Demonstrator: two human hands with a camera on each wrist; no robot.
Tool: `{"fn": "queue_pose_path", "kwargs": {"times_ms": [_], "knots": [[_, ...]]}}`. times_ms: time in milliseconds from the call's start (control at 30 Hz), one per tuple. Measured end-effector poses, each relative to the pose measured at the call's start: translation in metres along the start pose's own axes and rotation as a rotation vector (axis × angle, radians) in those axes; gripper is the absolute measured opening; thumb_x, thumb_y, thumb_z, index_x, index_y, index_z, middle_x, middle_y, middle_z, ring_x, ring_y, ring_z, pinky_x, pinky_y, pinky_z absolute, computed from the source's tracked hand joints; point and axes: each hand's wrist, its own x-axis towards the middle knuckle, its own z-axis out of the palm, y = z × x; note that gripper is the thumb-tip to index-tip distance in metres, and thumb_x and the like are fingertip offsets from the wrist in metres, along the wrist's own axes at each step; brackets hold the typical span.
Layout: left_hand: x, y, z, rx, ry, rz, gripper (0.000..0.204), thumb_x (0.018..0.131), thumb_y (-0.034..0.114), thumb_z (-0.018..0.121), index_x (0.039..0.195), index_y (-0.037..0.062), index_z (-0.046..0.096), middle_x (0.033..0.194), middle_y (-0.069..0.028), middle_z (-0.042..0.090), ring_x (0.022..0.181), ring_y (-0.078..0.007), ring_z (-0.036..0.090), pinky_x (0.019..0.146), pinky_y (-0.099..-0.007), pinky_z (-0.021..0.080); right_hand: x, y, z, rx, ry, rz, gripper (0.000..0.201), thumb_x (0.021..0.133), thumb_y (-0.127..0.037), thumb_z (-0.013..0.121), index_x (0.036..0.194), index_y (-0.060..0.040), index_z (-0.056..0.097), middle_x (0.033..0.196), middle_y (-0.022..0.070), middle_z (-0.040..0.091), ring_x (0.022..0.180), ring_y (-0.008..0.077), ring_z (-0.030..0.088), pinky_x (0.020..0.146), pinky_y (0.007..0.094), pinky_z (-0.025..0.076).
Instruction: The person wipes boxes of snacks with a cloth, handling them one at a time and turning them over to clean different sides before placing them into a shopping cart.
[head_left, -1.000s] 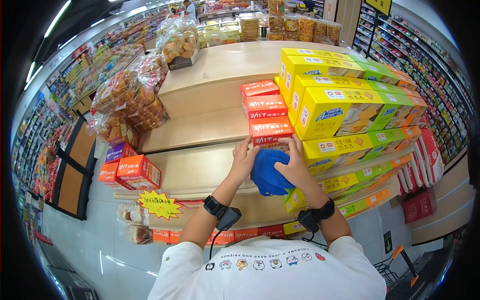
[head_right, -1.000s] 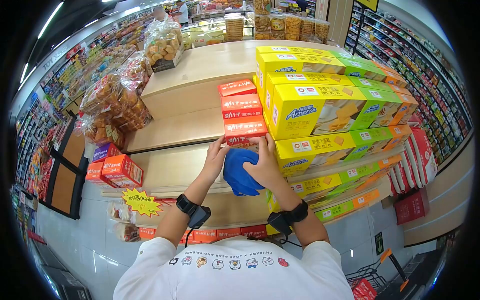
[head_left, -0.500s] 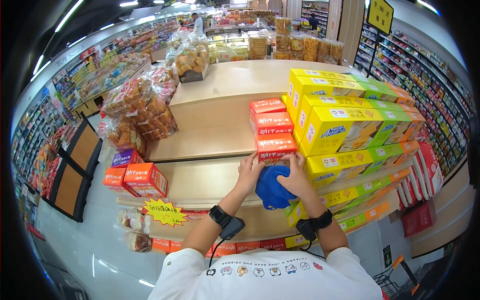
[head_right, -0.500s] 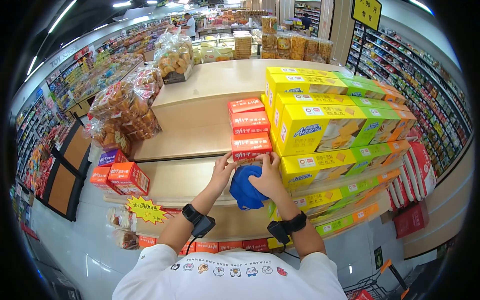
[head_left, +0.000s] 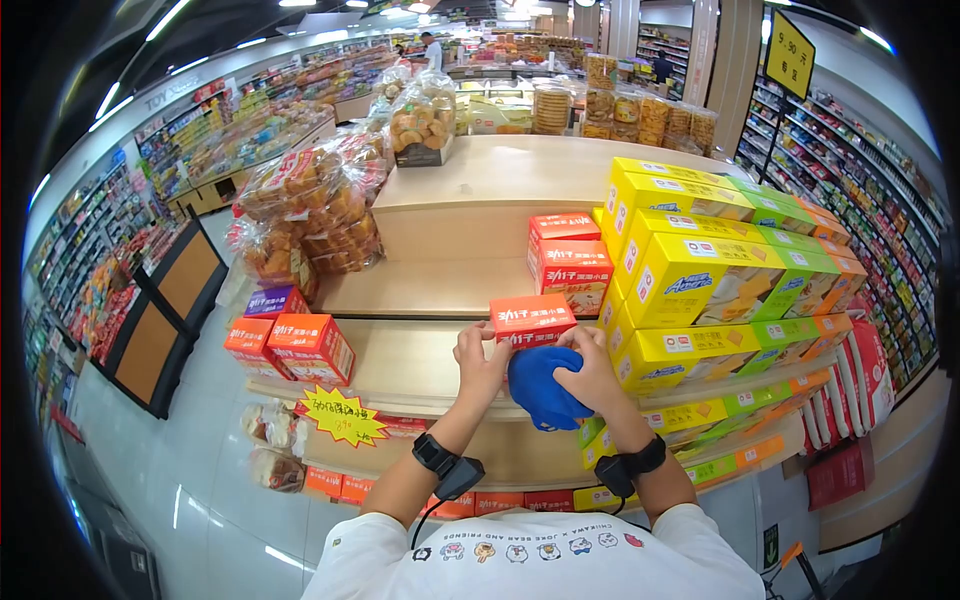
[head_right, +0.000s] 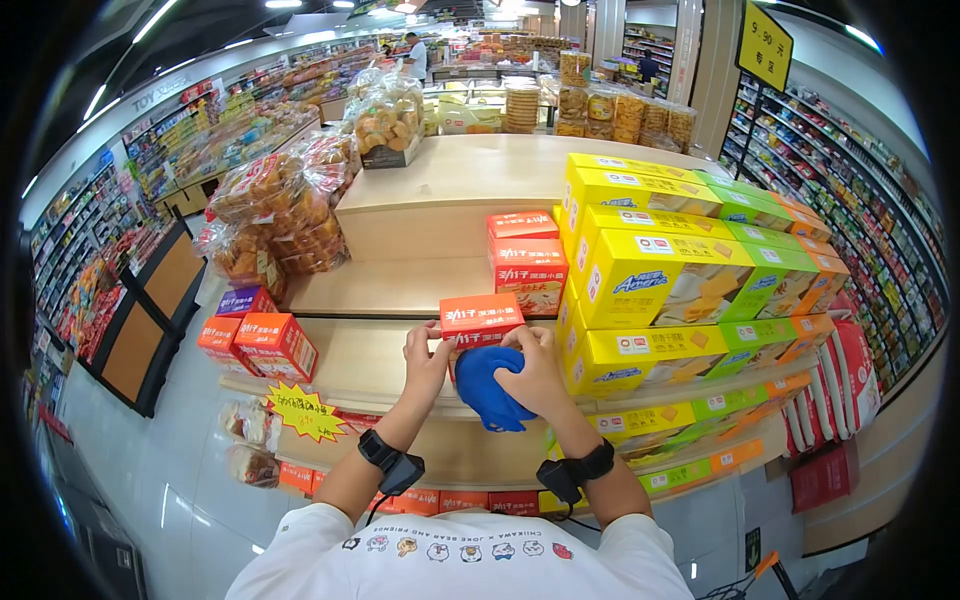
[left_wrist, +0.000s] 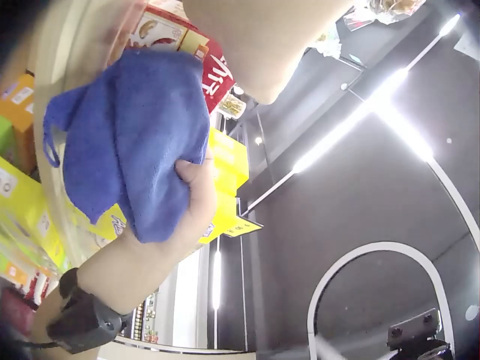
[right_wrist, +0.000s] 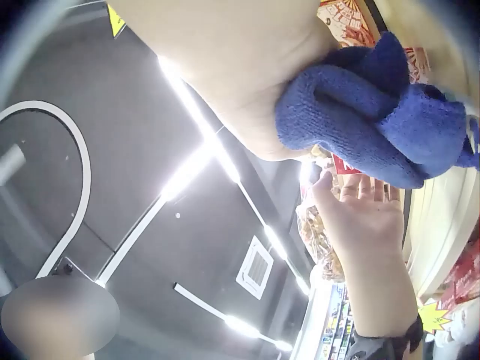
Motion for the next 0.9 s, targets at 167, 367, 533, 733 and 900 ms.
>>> {"fn": "queue_pose_path", "kwargs": {"times_ms": [167, 367, 533, 733, 900], "knots": [[0.003, -0.013, -0.013, -0.172, -0.032, -0.014, 0.052, 0.076, 0.026, 0.072, 0.112, -0.0011, 0.045, 0.130, -0.0230, 0.043, 0.127, -0.0387, 0.034, 0.104, -0.0466, 0.027, 0.006, -0.004, 0.007, -0.024, -0.006, -0.055, 0.033, 0.064, -0.012, 0.065, 0.096, -0.0095, 0.057, 0.095, 0.0119, 0.054, 0.098, 0.0293, 0.051, 0.087, 0.0394, 0.044], [0.013, -0.022, -0.016, -0.313, -0.098, 0.088, 0.090, 0.069, 0.026, 0.081, 0.135, 0.0032, 0.024, 0.144, -0.0213, 0.031, 0.134, -0.0324, 0.030, 0.106, -0.0487, 0.028, 0.015, -0.012, -0.021, 0.252, -0.191, 0.056, 0.033, 0.069, -0.006, 0.059, 0.102, -0.0057, 0.058, 0.095, 0.0108, 0.062, 0.090, 0.0215, 0.061, 0.082, 0.0316, 0.049], [0.025, -0.031, -0.018, -0.387, -0.282, 0.004, 0.101, 0.059, 0.021, 0.087, 0.138, 0.0003, 0.028, 0.137, -0.0186, 0.042, 0.132, -0.0281, 0.036, 0.108, -0.0448, 0.029, 0.018, -0.033, -0.063, 0.371, -0.032, 0.093, 0.035, 0.070, 0.000, 0.054, 0.104, -0.0045, 0.059, 0.098, 0.0094, 0.064, 0.090, 0.0173, 0.061, 0.083, 0.0295, 0.048], [0.024, -0.018, -0.029, -0.273, -0.340, -0.102, 0.084, 0.055, 0.023, 0.089, 0.127, 0.0062, 0.047, 0.124, -0.0099, 0.057, 0.119, -0.0237, 0.051, 0.097, -0.0476, 0.039, 0.032, -0.052, -0.046, -0.113, 0.468, -0.258, 0.038, 0.069, -0.002, 0.056, 0.107, -0.0079, 0.059, 0.100, 0.0185, 0.063, 0.092, 0.0343, 0.062, 0.082, 0.0369, 0.050], [0.020, -0.006, -0.033, -0.128, -0.315, -0.041, 0.083, 0.053, 0.026, 0.090, 0.121, 0.0036, 0.049, 0.116, -0.0118, 0.059, 0.111, -0.0234, 0.055, 0.097, -0.0410, 0.041, 0.042, -0.050, -0.005, -0.348, 0.142, -0.258, 0.036, 0.070, -0.009, 0.059, 0.106, -0.0048, 0.060, 0.098, 0.0188, 0.063, 0.090, 0.0351, 0.060, 0.082, 0.0427, 0.048]]}}
